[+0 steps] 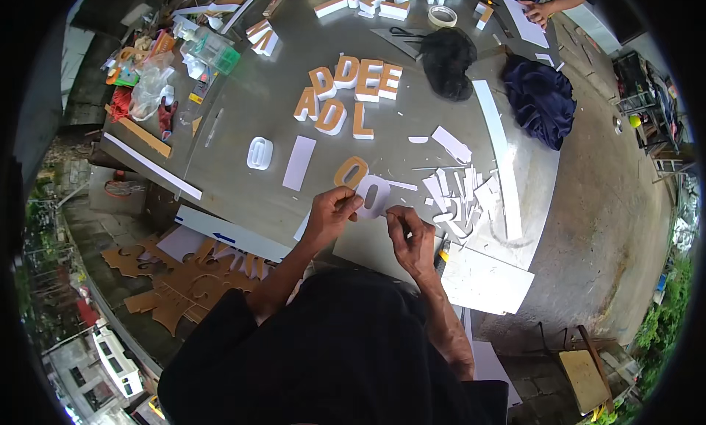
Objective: The recorder is assembling and finishing three-dimensional letters for a sign.
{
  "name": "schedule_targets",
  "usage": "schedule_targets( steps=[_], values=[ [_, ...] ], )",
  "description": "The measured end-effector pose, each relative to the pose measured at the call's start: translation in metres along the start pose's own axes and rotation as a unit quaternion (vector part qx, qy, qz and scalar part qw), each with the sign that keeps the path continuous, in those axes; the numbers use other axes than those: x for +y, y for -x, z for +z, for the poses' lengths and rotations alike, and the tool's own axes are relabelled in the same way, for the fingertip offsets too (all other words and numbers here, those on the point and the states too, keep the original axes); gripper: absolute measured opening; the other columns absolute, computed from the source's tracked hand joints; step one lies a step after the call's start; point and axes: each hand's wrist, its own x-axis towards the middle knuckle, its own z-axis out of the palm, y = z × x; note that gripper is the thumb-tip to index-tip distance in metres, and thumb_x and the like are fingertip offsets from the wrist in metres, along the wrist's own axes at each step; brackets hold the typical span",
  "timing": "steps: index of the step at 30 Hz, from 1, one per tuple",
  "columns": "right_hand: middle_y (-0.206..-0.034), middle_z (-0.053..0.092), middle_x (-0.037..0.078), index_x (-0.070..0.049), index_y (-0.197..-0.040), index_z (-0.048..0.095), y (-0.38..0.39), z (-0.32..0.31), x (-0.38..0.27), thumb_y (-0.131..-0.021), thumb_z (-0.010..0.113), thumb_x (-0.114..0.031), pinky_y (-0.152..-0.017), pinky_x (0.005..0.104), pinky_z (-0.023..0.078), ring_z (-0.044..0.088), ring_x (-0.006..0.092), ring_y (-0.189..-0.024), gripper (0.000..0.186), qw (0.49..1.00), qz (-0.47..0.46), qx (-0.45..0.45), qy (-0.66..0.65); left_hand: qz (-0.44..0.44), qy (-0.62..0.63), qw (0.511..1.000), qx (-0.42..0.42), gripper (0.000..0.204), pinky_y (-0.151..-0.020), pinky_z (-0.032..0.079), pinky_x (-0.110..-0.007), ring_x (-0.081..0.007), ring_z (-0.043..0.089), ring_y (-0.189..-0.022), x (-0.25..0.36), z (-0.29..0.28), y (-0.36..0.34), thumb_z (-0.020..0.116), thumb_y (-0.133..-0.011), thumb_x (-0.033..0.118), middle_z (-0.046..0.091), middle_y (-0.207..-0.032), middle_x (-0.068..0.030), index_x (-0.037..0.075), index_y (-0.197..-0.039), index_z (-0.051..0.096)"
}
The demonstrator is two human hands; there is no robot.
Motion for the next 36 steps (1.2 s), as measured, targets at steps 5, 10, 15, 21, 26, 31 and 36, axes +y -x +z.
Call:
schedule_targets(
  steps=[5, 10, 15, 21, 26, 31, 36],
  values=[
    [-0.082, 0.068, 0.010, -0.001, -0.109, 0.065, -0.078, -0.035, -0.022, -0.095, 0.061, -0.008, -0.063, 0.0298, 0.051, 0.063, 0.0147, -0.065, 0.016, 0.993, -0.043, 0.051, 0.102, 0.026, 0.044, 0.994, 0.101, 0.020, -0.063, 0.048, -0.024, -0.0082, 0.057, -0.067, 0.015, -0.085, -0.045, 0.065, -0.099, 0.017, 0.066, -0.082, -0.0016, -0.002, -0.104, 0.068],
    [-0.096, 0.066, 0.015, -0.004, -0.117, 0.062, -0.210, -0.049, -0.017, -0.094, 0.058, -0.003, -0.072, 0.0338, 0.055, 0.067, 0.0242, -0.080, 0.023, 0.959, -0.175, 0.037, 0.219, 0.031, -0.027, 0.977, 0.210, 0.024, -0.060, 0.046, -0.025, -0.0076, 0.053, -0.063, -0.002, -0.191, -0.134, 0.060, -0.101, 0.022, 0.064, -0.075, -0.0021, -0.001, -0.098, 0.068],
    [-0.105, 0.065, 0.016, -0.005, -0.117, 0.062, -0.375, -0.073, -0.002, -0.090, 0.061, -0.002, -0.082, 0.0403, 0.054, 0.067, 0.0304, -0.095, 0.028, 0.909, -0.270, -0.002, 0.318, 0.054, -0.241, 0.936, 0.251, 0.019, -0.061, 0.049, -0.033, -0.0166, 0.059, -0.061, -0.065, -0.237, -0.237, 0.058, -0.100, 0.019, 0.064, -0.073, -0.0086, 0.003, -0.097, 0.067],
    [-0.093, 0.068, 0.013, -0.005, -0.108, 0.065, -0.493, 0.042, -0.098, -0.091, 0.060, -0.001, -0.073, 0.0385, 0.054, 0.068, 0.0281, -0.079, 0.018, 0.899, -0.329, -0.074, 0.279, 0.131, -0.412, 0.846, 0.313, 0.012, -0.062, 0.051, -0.045, -0.0334, 0.065, -0.073, -0.100, -0.266, -0.289, 0.055, -0.099, 0.017, 0.068, -0.081, -0.0113, 0.008, -0.094, 0.062],
    [-0.097, 0.069, 0.012, -0.003, -0.111, 0.067, -0.607, 0.227, -0.120, -0.096, 0.061, -0.014, -0.070, 0.0358, 0.052, 0.067, 0.0229, -0.077, 0.020, 0.830, -0.376, -0.244, 0.333, 0.124, -0.408, 0.852, 0.303, 0.013, -0.061, 0.050, -0.043, -0.0320, 0.064, -0.069, -0.091, -0.267, -0.290, 0.054, -0.100, 0.018, 0.066, -0.079, -0.0107, 0.008, -0.095, 0.060],
    [-0.119, 0.067, 0.023, -0.004, -0.114, 0.070, -0.683, 0.389, -0.114, -0.088, 0.064, -0.041, -0.097, 0.0529, 0.049, 0.064, 0.0382, -0.113, 0.046, 0.806, -0.335, -0.292, 0.390, 0.133, -0.365, 0.873, 0.293, 0.013, -0.057, 0.048, -0.040, -0.0301, 0.062, -0.065, -0.095, -0.257, -0.299, 0.055, -0.100, 0.017, 0.064, -0.076, -0.0101, 0.007, -0.094, 0.060],
    [-0.112, 0.070, 0.023, 0.000, -0.103, 0.073, -0.678, 0.455, -0.117, -0.087, 0.065, -0.040, -0.093, 0.0529, 0.050, 0.066, 0.0407, -0.109, 0.044, 0.808, -0.325, -0.254, 0.421, 0.135, -0.341, 0.882, 0.294, 0.010, -0.056, 0.049, -0.038, -0.0280, 0.063, -0.065, -0.091, -0.266, -0.294, 0.057, -0.099, 0.016, 0.065, -0.076, -0.0089, 0.008, -0.095, 0.061]
  ],
)
